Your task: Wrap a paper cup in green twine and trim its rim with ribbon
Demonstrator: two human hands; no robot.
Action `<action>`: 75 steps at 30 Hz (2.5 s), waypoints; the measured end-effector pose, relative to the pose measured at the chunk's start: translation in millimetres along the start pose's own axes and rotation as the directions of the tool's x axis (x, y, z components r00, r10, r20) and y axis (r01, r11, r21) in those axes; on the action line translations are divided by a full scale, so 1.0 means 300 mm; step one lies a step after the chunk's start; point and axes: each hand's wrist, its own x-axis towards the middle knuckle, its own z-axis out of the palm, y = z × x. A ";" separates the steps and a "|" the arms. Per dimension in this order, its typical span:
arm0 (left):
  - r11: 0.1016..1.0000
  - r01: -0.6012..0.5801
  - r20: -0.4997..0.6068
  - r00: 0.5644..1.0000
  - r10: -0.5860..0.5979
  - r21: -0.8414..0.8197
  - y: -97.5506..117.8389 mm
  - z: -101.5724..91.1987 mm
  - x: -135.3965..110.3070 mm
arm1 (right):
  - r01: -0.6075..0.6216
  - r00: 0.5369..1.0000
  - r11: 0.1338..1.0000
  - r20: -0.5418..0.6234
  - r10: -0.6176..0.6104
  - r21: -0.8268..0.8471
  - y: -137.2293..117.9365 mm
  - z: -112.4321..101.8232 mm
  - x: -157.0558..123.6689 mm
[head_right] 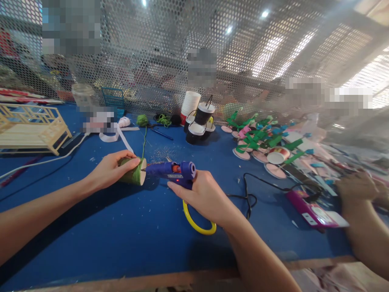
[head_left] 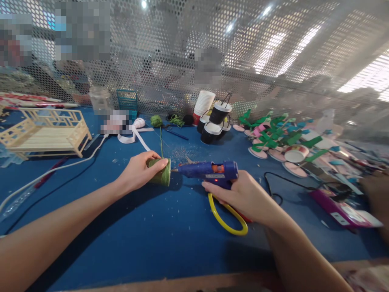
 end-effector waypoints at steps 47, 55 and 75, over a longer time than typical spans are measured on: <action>0.999 0.018 -0.038 0.999 -0.019 -0.030 0.006 -0.016 -0.013 | -0.246 0.934 0.937 -0.317 0.162 -0.246 0.169 -0.066 0.261; 0.998 -0.059 -0.069 0.996 0.060 0.005 0.022 -0.026 -0.036 | -0.190 0.947 0.922 -0.309 0.081 -0.338 0.152 -0.020 0.298; 0.932 -0.253 -0.123 0.948 0.292 0.260 0.027 -0.018 -0.047 | 0.184 0.982 0.854 -0.056 -0.180 0.486 -0.098 0.157 0.254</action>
